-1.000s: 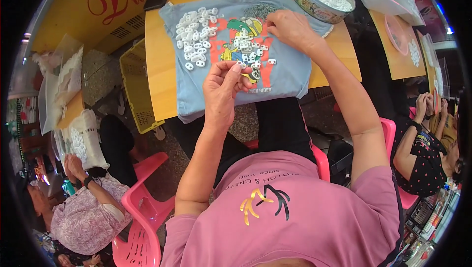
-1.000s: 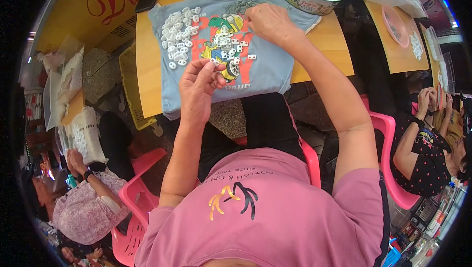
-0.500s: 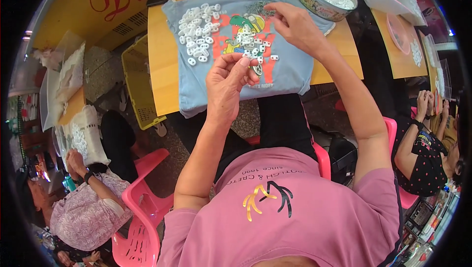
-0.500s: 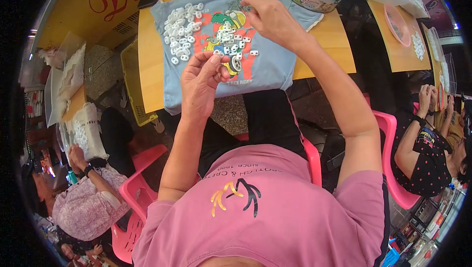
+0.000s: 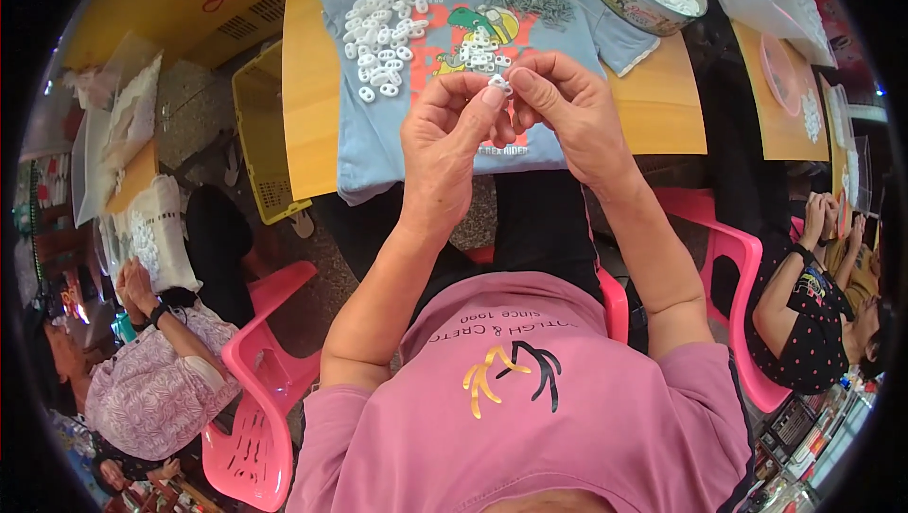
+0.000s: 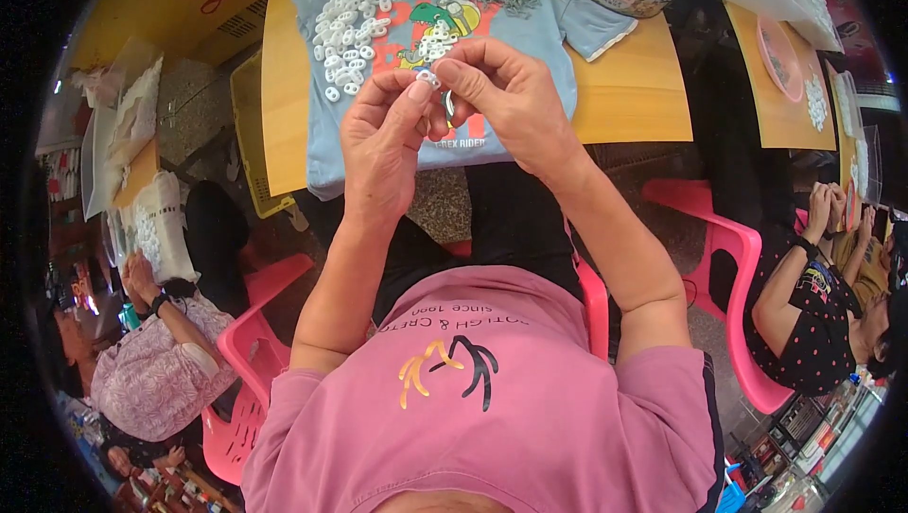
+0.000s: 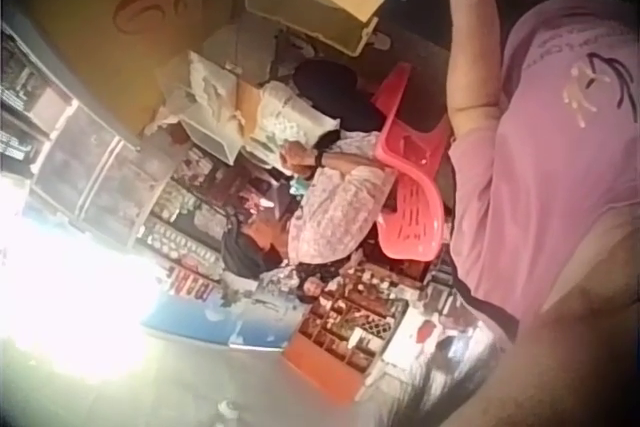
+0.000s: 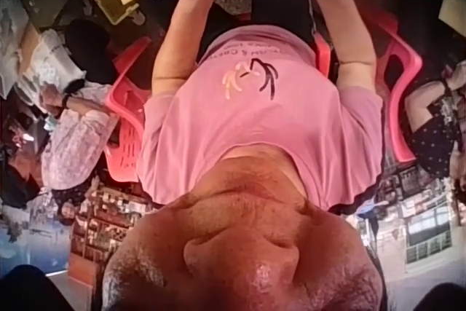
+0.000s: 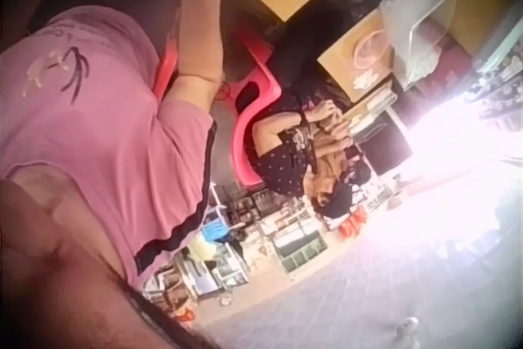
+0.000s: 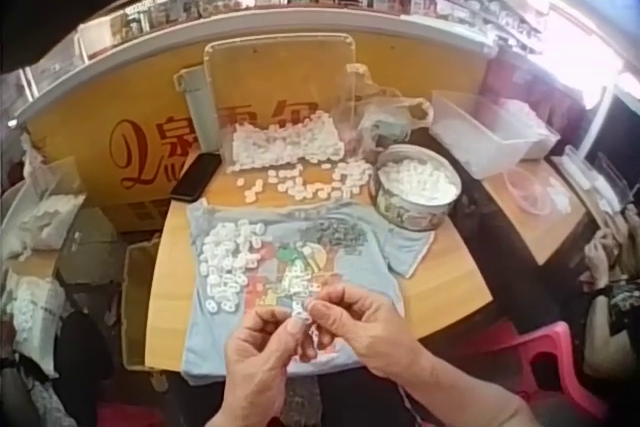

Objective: Assembling small white plastic components by inserting metal pins into them.

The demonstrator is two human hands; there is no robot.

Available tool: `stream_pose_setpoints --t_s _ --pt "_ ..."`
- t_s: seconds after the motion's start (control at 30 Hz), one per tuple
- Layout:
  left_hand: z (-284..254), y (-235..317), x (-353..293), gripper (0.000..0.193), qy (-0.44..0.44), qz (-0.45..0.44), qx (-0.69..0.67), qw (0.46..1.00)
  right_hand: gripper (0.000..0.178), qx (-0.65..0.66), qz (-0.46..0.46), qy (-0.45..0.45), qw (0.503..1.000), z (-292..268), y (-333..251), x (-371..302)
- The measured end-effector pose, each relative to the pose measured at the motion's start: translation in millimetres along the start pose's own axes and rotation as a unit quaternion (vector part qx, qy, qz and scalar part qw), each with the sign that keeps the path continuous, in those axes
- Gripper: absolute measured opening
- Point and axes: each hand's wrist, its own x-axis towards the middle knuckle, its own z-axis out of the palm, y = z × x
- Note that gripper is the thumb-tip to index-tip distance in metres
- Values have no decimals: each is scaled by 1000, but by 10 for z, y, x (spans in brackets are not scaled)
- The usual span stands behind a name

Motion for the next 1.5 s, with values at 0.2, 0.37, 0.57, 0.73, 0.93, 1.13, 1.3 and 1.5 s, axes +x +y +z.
stream_pose_setpoints --t_s 0.2,0.37,0.57,0.73,0.93,1.13,1.3,1.5 --pt "12 25 -28 15 -14 15 -1 1000 15 54 4 11 998 52 7 -19" --pt "14 40 -50 15 -6 29 4 1000 15 51 -19 -1 999 91 17 -16" --pt "-2 48 -69 15 -7 33 14 999 15 58 1 0 998 86 20 -32" --pt "-2 44 -78 14 -1 41 19 999 14 46 -13 4 999 109 27 -30" --pt "-8 18 -88 13 13 66 60 996 10 -29 -48 16 998 124 14 -43" --pt "17 19 -108 13 19 76 87 993 9 -74 -106 5 992 104 49 -37" --pt "-8 26 -81 13 23 75 121 990 10 -95 -102 10 990 94 77 -4" --pt "-209 -19 67 13 -11 -30 45 998 13 -91 -25 12 995 60 75 54"
